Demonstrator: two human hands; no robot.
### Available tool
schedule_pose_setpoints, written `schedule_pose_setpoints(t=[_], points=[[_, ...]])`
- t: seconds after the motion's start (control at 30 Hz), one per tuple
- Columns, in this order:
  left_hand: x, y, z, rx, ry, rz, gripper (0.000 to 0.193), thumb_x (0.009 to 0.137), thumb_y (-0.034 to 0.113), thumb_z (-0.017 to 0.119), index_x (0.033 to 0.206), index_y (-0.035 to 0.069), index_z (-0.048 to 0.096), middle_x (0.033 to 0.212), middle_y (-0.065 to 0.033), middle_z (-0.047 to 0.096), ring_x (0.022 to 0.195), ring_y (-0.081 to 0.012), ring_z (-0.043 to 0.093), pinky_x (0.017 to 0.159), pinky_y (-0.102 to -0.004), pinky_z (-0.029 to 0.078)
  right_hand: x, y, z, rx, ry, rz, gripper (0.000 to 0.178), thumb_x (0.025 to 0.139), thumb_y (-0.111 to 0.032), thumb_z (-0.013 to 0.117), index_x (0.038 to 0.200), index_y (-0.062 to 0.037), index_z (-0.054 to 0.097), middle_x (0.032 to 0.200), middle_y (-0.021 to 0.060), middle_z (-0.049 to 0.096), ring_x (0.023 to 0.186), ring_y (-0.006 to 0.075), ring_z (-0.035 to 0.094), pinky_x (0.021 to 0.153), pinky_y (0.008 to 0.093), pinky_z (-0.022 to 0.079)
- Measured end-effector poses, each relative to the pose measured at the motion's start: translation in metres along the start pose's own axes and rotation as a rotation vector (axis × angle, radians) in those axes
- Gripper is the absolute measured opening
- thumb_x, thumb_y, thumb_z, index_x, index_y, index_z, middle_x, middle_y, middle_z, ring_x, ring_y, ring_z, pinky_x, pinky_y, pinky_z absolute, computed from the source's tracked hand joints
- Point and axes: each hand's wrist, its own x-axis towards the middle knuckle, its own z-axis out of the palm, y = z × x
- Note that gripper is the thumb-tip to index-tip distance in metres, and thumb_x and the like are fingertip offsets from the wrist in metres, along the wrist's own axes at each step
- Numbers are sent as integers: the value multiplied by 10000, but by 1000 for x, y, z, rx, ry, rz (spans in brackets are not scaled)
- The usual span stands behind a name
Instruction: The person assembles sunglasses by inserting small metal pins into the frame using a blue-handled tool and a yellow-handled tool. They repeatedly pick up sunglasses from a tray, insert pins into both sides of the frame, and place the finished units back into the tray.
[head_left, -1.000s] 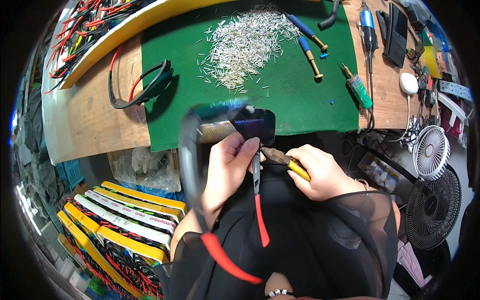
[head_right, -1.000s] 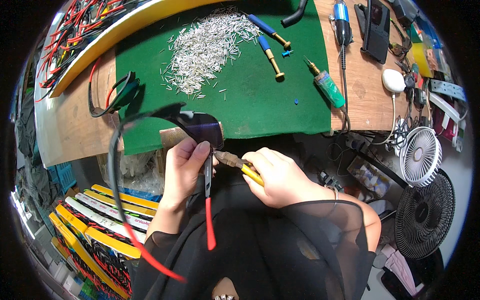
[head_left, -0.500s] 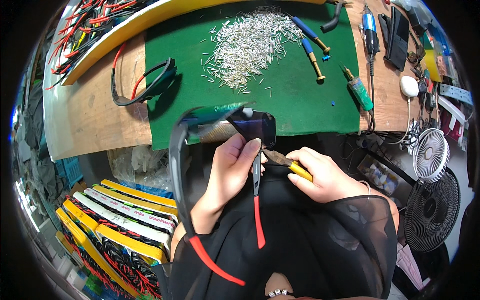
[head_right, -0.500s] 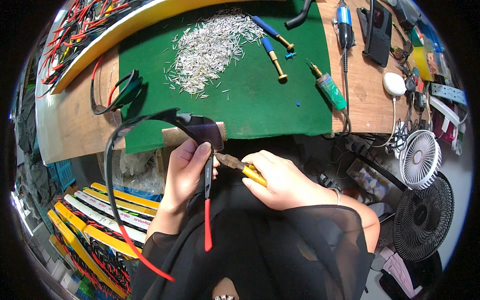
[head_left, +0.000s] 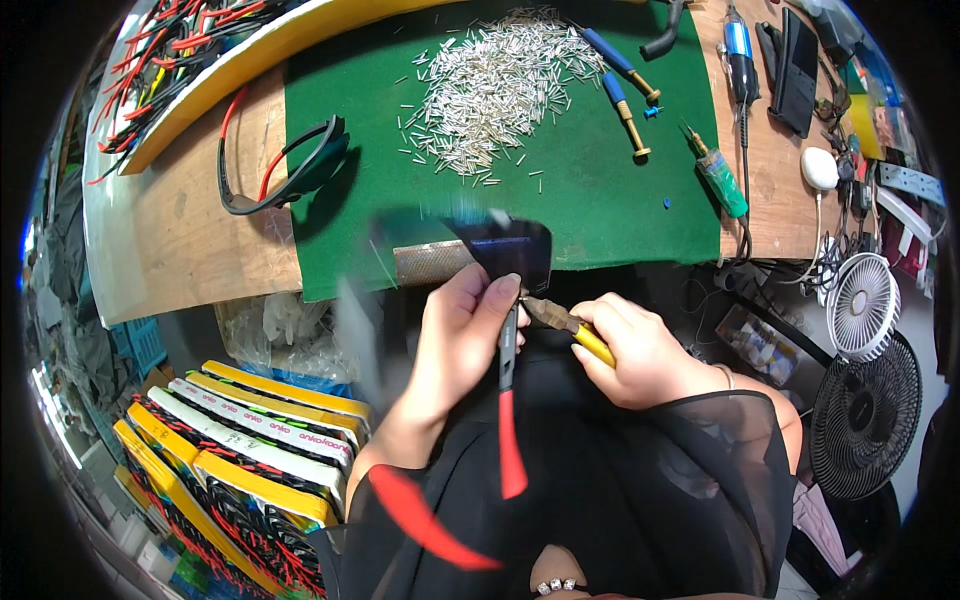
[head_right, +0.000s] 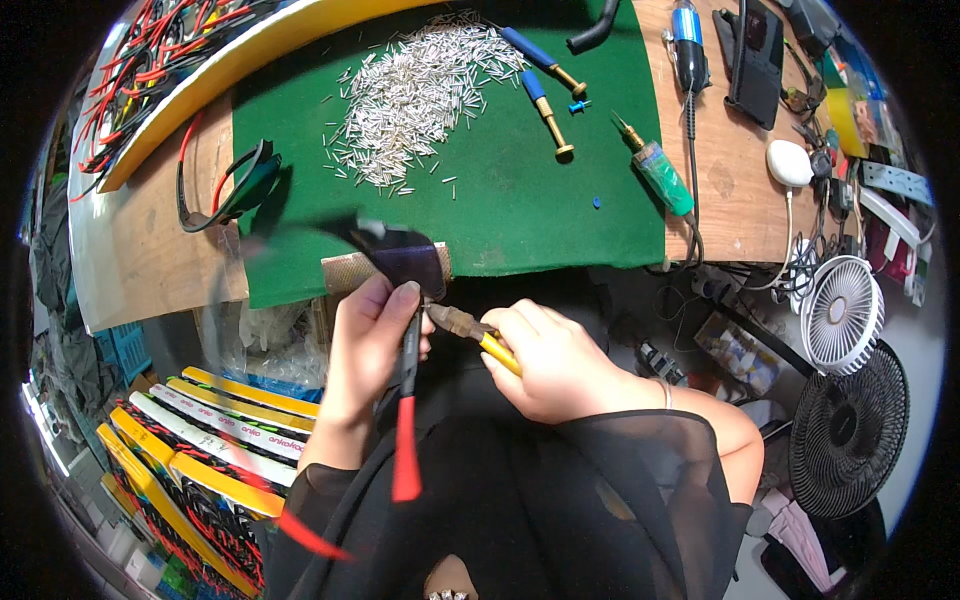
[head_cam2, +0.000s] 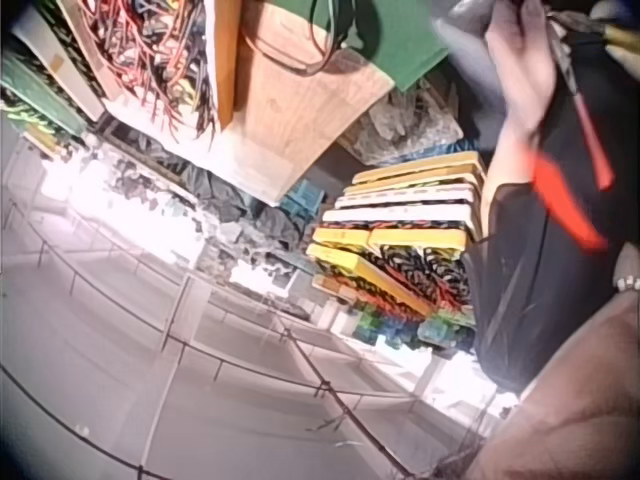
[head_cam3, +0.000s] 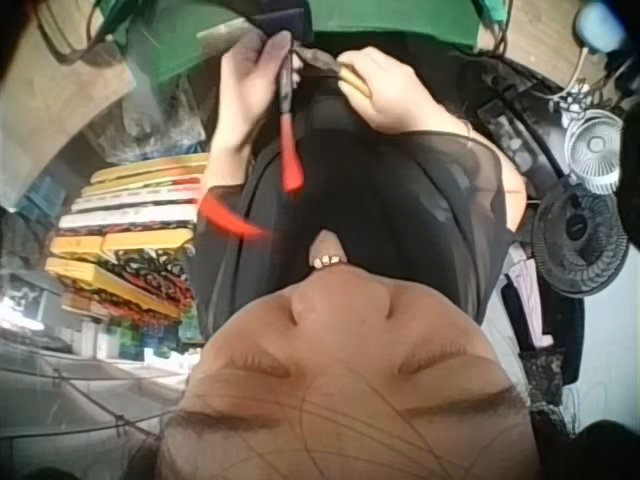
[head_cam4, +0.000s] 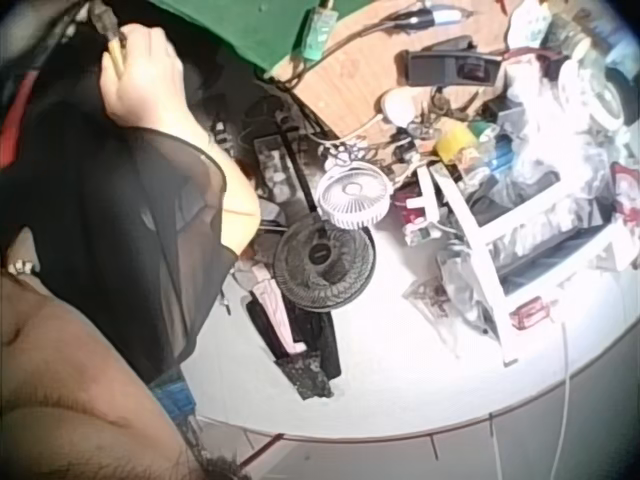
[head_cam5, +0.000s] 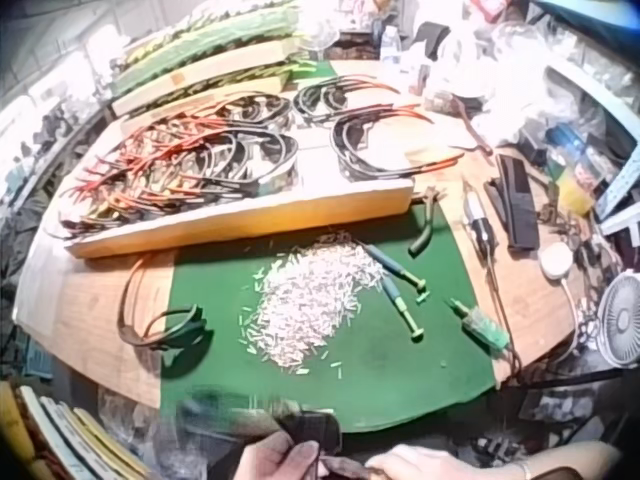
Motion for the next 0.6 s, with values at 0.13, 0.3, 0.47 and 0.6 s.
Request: schedule_pose_setpoints(t=[0.13,0.3,0.47,0.6], points=[[12,1,-17,-263,-243,-293,260,882,266,531,747,46,501,616,-29,561,457,-65,502,455,-196,439,8,7,-5,-378,134,-265,315,674,-103,642,941,-8,505,804,121,507,710,280,528,640,346,445],[5,0,-8,-158,59,25,214,884,253,530,847,42,525,647,-22,550,499,-71,511,477,-190,438,1,5,-9,-41,-52,-36,287,770,-148,595,1008,-23,496,841,142,511,747,305,536,664,360,449],[4,1,-1,-23,72,121,176,906,196,488,897,21,505,654,-29,554,525,-61,523,491,-195,453,4,-3,-11,158,-187,35,293,800,-173,566,1029,-10,483,868,165,513,791,331,535,693,372,448],[1,-4,2,-24,120,155,166,923,161,444,912,7,508,736,-72,607,573,-73,560,538,-200,482,5,0,-11,220,-165,47,293,810,-176,555,1042,-13,482,896,169,519,814,335,537,713,374,448]])
